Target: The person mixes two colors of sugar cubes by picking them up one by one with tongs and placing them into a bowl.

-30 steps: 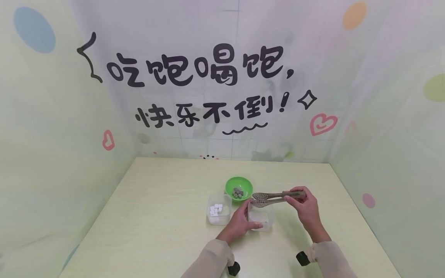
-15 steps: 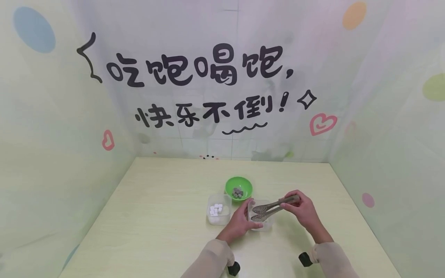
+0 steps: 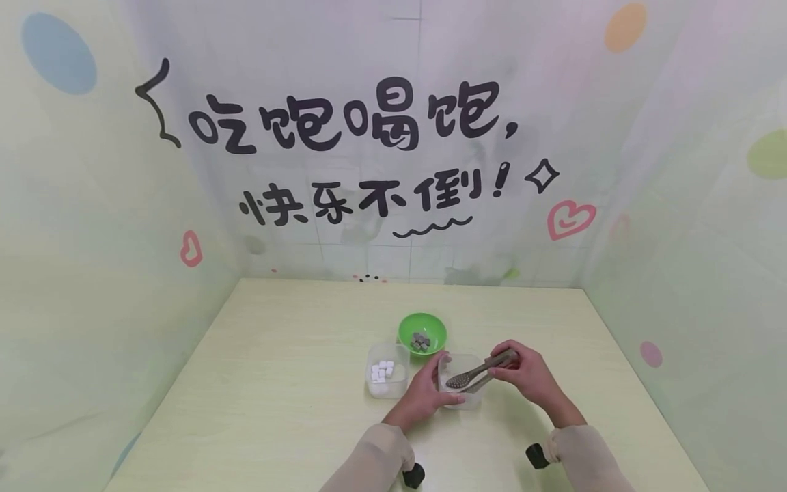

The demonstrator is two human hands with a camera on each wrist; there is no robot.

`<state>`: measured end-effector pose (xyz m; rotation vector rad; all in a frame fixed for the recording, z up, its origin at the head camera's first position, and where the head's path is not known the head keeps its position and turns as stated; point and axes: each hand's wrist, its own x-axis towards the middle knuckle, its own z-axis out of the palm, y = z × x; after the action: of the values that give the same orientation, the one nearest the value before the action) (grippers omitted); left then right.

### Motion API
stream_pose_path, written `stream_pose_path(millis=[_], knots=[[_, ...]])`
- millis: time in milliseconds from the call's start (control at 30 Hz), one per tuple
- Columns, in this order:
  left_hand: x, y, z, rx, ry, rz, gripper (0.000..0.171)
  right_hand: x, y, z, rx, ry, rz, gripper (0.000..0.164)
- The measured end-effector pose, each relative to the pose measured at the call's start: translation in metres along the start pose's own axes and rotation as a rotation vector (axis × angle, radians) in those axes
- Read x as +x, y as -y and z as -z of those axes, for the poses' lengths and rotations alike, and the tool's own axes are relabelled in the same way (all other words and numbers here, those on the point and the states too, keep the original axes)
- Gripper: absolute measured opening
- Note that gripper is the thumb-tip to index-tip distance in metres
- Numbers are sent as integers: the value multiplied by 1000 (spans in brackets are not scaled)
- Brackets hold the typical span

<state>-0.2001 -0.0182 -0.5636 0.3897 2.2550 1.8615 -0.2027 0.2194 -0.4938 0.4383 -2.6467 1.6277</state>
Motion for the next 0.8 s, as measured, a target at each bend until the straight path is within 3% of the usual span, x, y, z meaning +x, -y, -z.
stream_pose_path(millis=[400, 667, 800], knots=[[0, -1, 0, 23, -5, -2, 96, -14, 46, -1, -83, 5, 46, 18], [-2, -3, 1, 21, 4, 8, 97, -5, 4, -5, -65, -38, 29, 20], [-1, -4, 1, 19, 6, 12, 97, -3, 3, -3, -46, -74, 40, 20]])
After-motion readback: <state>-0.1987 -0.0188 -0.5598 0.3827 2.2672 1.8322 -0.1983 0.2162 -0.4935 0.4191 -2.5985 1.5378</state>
